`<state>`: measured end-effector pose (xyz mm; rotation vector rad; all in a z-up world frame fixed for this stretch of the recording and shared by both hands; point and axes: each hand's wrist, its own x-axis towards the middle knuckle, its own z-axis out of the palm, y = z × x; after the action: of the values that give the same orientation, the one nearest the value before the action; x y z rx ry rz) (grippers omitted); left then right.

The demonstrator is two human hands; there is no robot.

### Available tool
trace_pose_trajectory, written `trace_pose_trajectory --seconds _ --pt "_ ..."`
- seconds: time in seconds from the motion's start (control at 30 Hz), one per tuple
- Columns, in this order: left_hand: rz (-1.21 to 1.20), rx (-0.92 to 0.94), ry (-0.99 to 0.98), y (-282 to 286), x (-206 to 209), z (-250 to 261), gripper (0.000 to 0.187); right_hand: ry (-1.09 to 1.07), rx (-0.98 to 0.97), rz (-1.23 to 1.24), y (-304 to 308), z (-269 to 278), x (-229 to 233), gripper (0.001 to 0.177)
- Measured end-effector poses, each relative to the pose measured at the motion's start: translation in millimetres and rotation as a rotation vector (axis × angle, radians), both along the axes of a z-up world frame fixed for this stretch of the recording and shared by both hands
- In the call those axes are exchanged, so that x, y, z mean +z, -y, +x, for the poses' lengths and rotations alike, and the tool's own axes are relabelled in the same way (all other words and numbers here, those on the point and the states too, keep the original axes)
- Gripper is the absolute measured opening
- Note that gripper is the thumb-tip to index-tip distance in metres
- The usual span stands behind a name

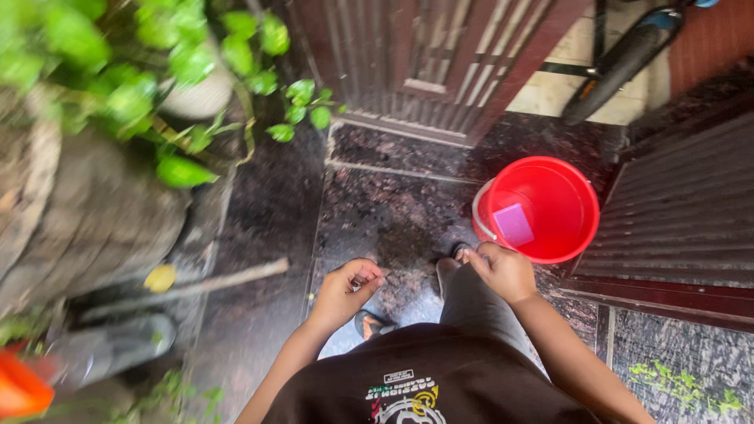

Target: The person cleans potted plants by picking off yellowed leaves, spraying the foliage with water from a spray bottle, and wiping the pot's exterior and leaves with a cloth.

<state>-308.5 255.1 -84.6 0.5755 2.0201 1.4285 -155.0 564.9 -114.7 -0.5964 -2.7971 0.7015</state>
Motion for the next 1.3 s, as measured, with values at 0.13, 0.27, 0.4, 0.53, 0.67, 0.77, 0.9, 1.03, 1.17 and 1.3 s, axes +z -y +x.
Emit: trace_pose_trajectory --seconds 0.13,0.27,0.4,0.53,0.67,0.77,0.9,1.03,1.17,1.3 --pt "0.093 -0.052 -0.074 -79 -2 -24 0.018 0.072 -0.18 0.018 -87 -4 3 0.038" --pt "-0.067 0.001 -0.174 -161 26 -52 0.021 -0.017 -0.191 0.033 -176 -27 19 0.038" --pt "-0.33 0.021 -0.314 -237 85 -91 0.033 -0.082 -0.066 0.117 -246 -78 62 0.033" --pt "-0.069 0.014 -0.625 -297 117 -125 0.021 -0.083 0.04 0.063 -300 -121 93 0.024" --pt "0.038 -0.07 -0.743 -348 133 -163 0.017 -0.072 -0.067 -0.015 -346 -139 101 0.016" --pt "0.069 -0.115 -0.875 -388 149 -194 0.019 -0.313 -0.151 -0.011 -384 -120 106 0.019" --pt "0.21 -0.151 -0.947 -437 194 -231 0.018 -0.106 -0.623 -0.149 -405 -65 125 0.048" --pt "0.283 -0.24 -1.065 -473 227 -263 0.031 -0.098 -0.852 -0.271 -428 -4 108 0.084" --pt "0.325 -0.368 -1.142 -494 219 -283 0.039 0.078 -0.98 -0.21 -442 25 74 0.077" --pt "0.327 -0.454 -1.067 -510 198 -280 0.04 0.057 -0.912 -0.195 -428 23 76 0.061"
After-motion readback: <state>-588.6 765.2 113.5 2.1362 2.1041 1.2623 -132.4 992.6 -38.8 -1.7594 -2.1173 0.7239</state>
